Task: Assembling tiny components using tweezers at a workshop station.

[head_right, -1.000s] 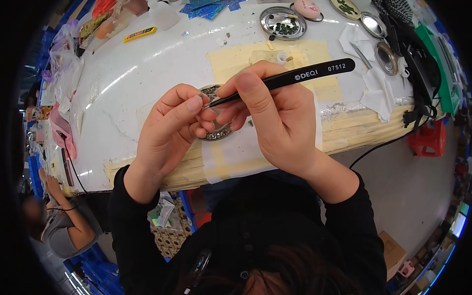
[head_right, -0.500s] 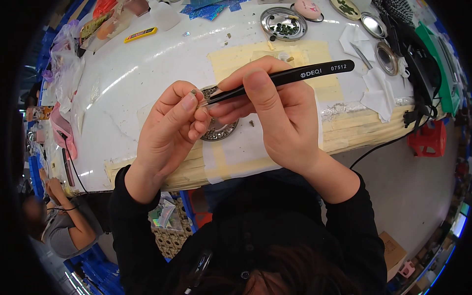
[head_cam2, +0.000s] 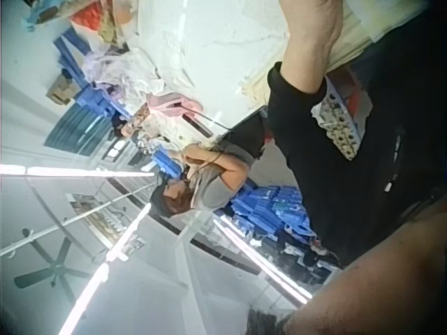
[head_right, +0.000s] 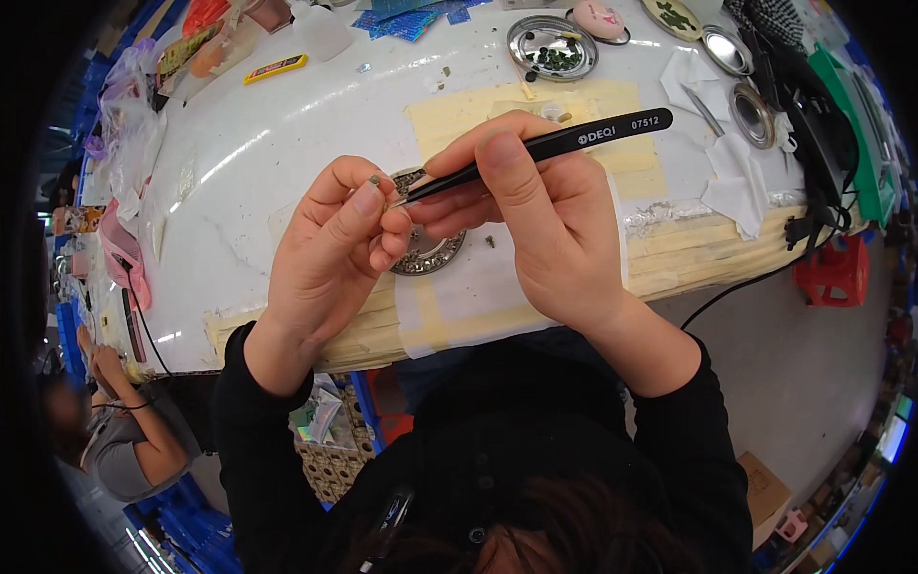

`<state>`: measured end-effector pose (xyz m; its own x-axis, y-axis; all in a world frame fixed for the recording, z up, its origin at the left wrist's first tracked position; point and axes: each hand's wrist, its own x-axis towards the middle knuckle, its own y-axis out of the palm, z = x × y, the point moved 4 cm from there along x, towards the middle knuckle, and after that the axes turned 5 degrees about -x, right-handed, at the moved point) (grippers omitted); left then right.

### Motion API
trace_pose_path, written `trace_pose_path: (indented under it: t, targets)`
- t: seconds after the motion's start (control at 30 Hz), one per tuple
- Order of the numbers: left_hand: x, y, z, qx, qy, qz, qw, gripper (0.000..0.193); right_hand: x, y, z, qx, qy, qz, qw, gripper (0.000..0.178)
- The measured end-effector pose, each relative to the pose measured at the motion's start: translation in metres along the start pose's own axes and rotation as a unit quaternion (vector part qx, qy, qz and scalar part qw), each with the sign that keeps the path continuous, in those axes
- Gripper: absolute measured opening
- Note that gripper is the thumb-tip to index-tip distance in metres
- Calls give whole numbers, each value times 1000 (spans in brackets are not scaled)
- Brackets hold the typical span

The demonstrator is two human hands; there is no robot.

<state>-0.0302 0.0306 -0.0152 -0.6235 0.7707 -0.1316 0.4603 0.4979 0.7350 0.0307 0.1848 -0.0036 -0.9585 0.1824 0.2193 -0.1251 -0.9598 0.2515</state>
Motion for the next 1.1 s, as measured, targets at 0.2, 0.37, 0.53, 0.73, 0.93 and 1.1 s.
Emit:
trace_pose_path:
  t: [0.2,0.37,0.53,0.73,0.93,1.1]
  targets:
    - [0,5,0,45,8,-24,999,11,1,0,-1,0,9,3,1000,42]
    - [0,5,0,46,12,-21,999,11,1,-1,-3,7,18,8,1000,43]
    - [0,5,0,50,14,-21,998,11,2,-1,-2,-3,24,11,1000,45]
    - [0,6,-1,46,12,-23,999,11,3,-2,-4,-10,35,-1,999,46]
    - [-3,5,-4,170,20,-45,984,11,4,-6,-5,5,41,-15,999,45]
    - [-5,7,-5,215,35,-51,975,11,3,-4,-4,-5,41,-4,999,43]
